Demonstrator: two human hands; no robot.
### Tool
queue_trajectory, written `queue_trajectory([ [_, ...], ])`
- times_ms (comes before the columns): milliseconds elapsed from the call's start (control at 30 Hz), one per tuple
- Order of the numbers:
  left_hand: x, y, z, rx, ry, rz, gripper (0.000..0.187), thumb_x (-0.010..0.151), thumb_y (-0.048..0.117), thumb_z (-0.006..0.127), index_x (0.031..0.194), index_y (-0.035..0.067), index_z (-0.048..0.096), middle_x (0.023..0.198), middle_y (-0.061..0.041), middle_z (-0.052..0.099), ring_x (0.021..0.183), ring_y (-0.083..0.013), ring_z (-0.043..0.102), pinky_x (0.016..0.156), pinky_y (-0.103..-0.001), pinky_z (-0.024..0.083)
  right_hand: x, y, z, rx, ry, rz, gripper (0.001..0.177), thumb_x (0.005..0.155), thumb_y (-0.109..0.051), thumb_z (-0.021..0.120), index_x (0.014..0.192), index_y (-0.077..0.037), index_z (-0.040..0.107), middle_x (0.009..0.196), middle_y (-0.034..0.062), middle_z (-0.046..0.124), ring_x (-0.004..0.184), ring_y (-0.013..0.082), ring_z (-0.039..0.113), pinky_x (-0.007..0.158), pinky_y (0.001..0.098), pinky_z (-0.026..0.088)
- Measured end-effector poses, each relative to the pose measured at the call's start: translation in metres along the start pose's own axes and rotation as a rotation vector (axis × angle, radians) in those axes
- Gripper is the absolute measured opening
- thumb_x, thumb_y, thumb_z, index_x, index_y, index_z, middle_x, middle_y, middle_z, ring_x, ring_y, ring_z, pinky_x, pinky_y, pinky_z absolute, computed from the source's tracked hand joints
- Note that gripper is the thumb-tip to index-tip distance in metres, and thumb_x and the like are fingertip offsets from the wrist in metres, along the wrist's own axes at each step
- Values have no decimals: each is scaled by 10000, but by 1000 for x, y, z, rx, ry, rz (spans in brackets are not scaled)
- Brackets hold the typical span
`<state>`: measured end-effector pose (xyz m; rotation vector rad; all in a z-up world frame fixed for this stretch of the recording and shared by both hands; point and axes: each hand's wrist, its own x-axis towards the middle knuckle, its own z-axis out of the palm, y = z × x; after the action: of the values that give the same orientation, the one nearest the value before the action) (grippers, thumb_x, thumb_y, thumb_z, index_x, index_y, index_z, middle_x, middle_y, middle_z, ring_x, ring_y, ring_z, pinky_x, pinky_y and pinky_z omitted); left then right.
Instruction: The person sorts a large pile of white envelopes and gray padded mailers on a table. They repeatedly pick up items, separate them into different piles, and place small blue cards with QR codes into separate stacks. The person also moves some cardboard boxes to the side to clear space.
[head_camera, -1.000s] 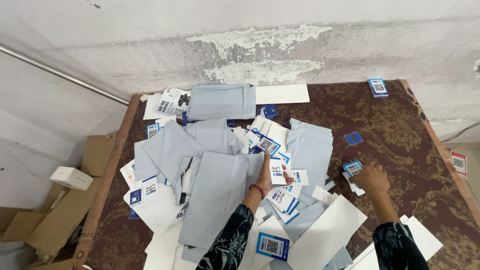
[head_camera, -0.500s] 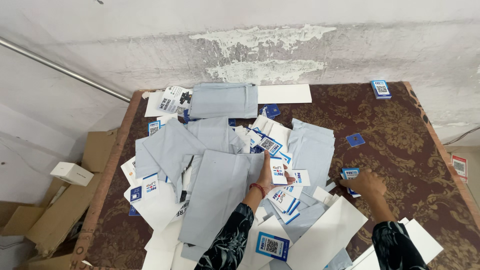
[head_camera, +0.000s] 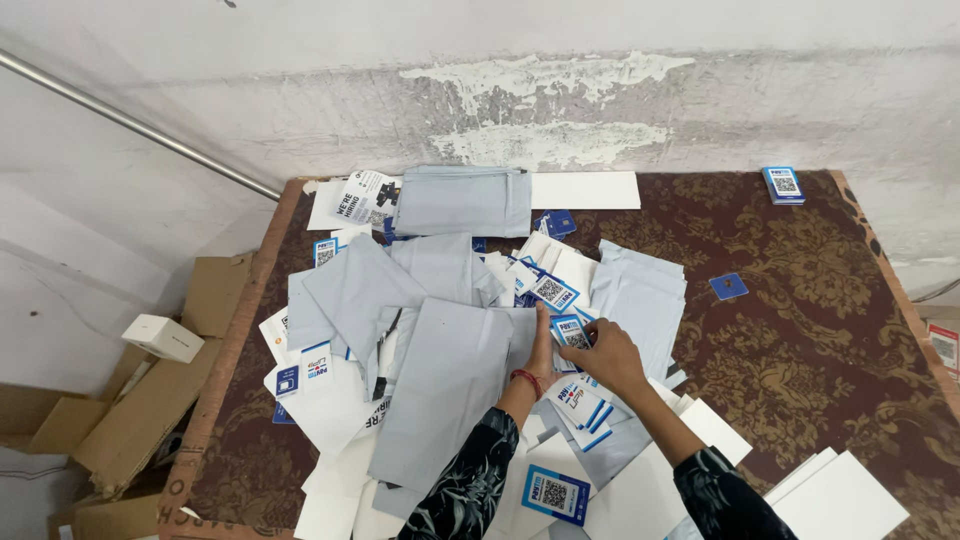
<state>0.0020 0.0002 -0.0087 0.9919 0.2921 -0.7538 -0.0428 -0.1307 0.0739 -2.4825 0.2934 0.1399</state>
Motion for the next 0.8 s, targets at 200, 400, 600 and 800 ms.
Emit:
queue_trajectory([
  [200, 6, -1, -6, 21, 18, -36, 1099, 739, 979, 236, 1501, 227, 482, 1439, -52, 577, 1337, -237, 528, 1057, -643, 356, -15, -28, -10, -149, 4, -64, 698, 755, -591, 716, 1157, -20, 737, 1031, 167, 732, 979, 307, 649, 865, 389, 525],
  [400, 12, -9, -8, 118, -43, 25, 975, 797, 931, 248, 1407, 226, 534, 1129, -40, 740, 1089, -211, 708, 982, -491, 525, 7, -4, -29, -159, -59, -403, 1223, 619, -654, 862, 1521, 5, 366, 1454, 238, 428, 1356, 397, 386, 1104, 507, 367],
  [600, 21, -9, -9, 11, -217, 127, 920, 905, 895, 253, 1346, 149, 562, 968, -74, 710, 799, -214, 718, 624, -338, 619, -1, -10, -38, -354, -287, -450, 1481, 465, -573, 979, 1629, -172, 156, 1670, 146, 247, 1496, 383, 171, 1191, 519, 200],
  [800, 20, -7, -10, -162, -239, 73, 870, 956, 843, 342, 1356, 108, 580, 1100, -72, 720, 950, -185, 731, 791, -339, 624, -9, -23, -35, -127, -192, -518, 1122, 522, -402, 905, 1477, -108, 396, 1416, 165, 531, 1332, 358, 492, 1119, 447, 370],
])
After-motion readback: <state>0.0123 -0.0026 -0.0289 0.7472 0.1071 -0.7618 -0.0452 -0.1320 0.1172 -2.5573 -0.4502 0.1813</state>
